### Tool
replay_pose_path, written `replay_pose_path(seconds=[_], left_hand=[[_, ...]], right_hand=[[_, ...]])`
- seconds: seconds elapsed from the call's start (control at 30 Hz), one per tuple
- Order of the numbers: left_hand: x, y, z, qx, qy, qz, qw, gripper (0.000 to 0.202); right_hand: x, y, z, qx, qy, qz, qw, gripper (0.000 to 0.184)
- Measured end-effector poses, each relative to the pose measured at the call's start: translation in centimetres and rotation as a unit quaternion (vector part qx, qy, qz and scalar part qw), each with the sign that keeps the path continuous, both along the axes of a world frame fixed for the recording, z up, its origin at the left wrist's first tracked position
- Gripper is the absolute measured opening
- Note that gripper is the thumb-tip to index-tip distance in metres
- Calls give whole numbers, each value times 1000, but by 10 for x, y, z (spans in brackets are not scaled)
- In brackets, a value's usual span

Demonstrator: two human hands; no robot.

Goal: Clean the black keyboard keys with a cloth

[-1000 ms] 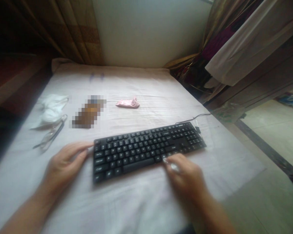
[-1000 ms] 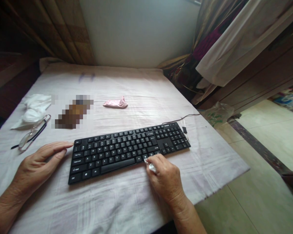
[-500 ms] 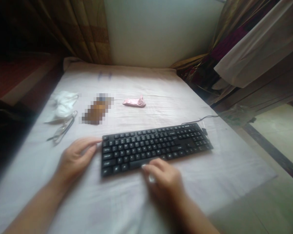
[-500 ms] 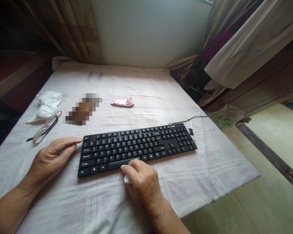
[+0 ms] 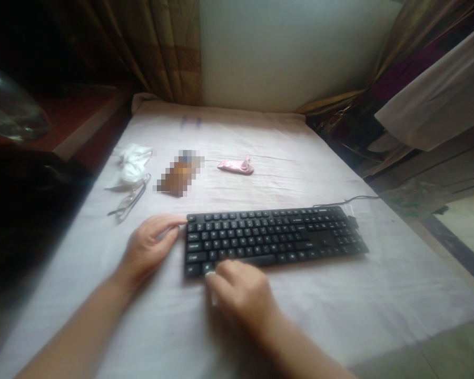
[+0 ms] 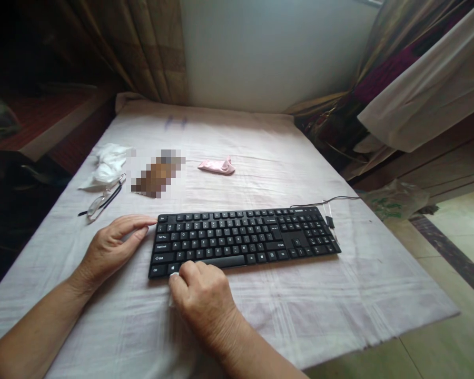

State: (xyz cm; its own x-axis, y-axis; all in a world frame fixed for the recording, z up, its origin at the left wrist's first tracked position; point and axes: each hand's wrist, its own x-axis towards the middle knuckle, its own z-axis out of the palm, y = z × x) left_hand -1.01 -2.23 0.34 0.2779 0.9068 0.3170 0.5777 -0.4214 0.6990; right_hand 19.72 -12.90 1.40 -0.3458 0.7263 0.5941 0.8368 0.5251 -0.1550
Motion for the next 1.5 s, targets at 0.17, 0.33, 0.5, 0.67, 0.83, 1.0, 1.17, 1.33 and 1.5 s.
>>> replay_pose_path(seconds=[0.17,0.33,0.5,0.67,0.83,1.0,1.17,1.33,1.5], left_hand=[[1,-1,1,9,-3,-4,1000,26],[1,0,1,-1,-3,0,1000,26],[1,1,0,-4,-9,1,1000,25],[1,0,0,-5,-11,-1,1000,25],[1,-1,0,-3,-20,-6,1000,26],[2,0,1,0,-20,-8,1000,26],[1,2,-3,19,-25,-18,999,26],[-1,2,-7,30,-26,-14,999,26],[-1,3,-9,34,-16,-10,999,26]], right_hand=[[-25,5,-1,1,-24,45,999,29],[-5,5,5,-15,3,43,999,17],[29,2,3,-21,75,-19,997,20],[13,1,-1,-10,9,24,1000,23],[-16,13,8,8,-18,66,998,25],[-32,26,16,-18,-48,71,996,26],[-30,24,19,-85,-101,87,987,22],[-26,37,25,-130,-114,91,981,19],[-26,48,20,-131,-110,60,983,15]])
